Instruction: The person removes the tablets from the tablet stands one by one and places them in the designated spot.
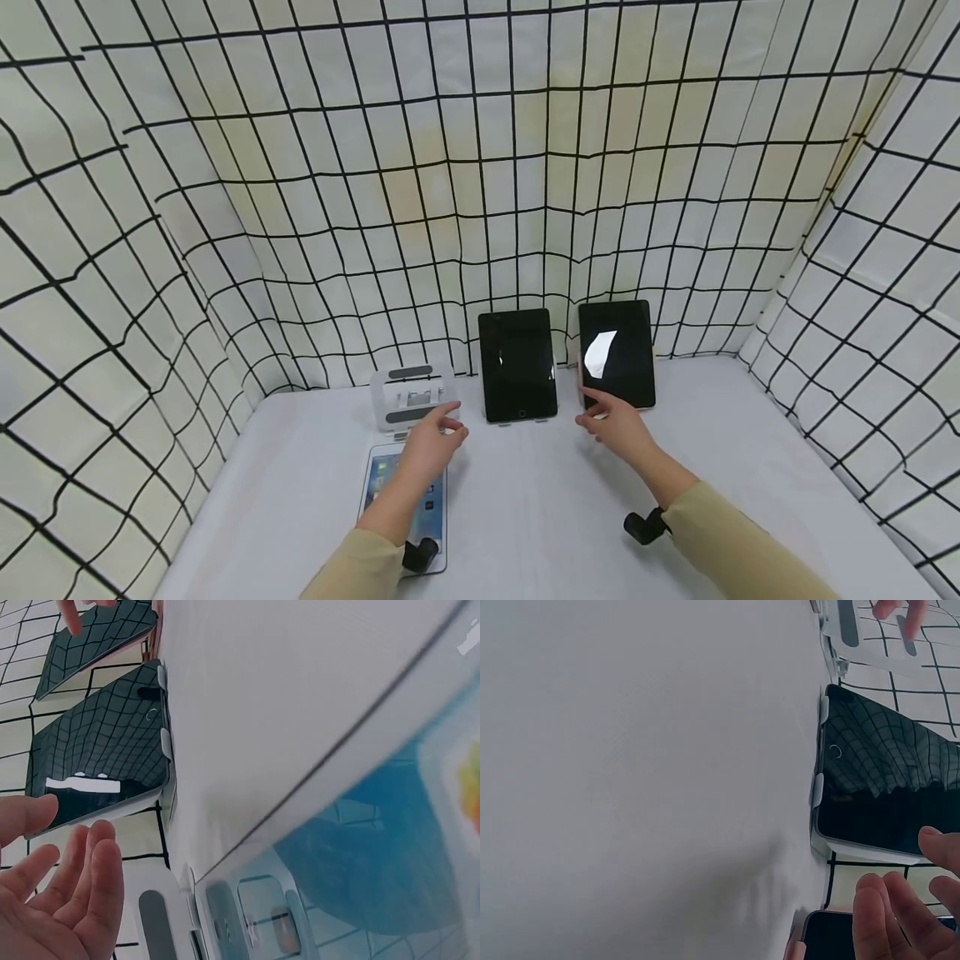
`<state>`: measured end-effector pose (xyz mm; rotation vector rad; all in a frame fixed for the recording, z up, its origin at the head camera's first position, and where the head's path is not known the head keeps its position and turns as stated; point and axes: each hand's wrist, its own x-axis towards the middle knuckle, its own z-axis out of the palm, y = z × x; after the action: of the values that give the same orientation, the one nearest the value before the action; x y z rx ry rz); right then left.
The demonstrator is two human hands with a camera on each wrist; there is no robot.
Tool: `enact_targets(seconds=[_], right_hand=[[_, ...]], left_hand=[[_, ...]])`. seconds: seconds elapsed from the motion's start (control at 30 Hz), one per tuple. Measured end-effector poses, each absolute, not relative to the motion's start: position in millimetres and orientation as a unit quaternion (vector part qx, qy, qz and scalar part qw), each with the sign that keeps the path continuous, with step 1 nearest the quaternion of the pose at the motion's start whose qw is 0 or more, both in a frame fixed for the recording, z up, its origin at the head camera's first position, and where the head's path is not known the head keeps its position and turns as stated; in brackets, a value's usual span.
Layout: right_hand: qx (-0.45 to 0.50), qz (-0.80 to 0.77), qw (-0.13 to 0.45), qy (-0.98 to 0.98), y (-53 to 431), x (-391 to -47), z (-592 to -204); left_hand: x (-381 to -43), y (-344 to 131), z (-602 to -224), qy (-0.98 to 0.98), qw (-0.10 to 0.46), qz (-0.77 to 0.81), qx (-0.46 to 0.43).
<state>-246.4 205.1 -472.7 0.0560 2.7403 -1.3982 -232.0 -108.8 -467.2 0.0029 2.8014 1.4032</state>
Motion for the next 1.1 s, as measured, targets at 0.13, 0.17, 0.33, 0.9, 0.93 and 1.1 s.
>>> enact_targets(seconds=[0.13,0.17,0.33,0.9,0.93,1.1], right_hand=[[0.018,-0.448,0.021,0.894,199,-251,-471],[0.018,-0.447,0.018,0.894,197,-252,-471],[0.016,-0.439,0.008,0.898,191,-258,-470],[-0.023,-0.457,0.027,0.889,186,-286,-475],[-0.024,-0.458,0.027,0.888,186,-288,-476],[-0.023,-0.464,0.027,0.885,180,-294,-482]], left_hand=[[-241,-104,-472,0.893,-0.006,0.451,-0.006],[-243,-103,-473,0.892,-0.008,0.452,-0.006],[-250,-98,-476,0.889,-0.016,0.457,-0.004],[-274,-84,-473,0.886,-0.008,0.464,0.016],[-276,-84,-472,0.885,-0.008,0.465,0.014],[-284,-83,-473,0.886,-0.012,0.463,0.002]])
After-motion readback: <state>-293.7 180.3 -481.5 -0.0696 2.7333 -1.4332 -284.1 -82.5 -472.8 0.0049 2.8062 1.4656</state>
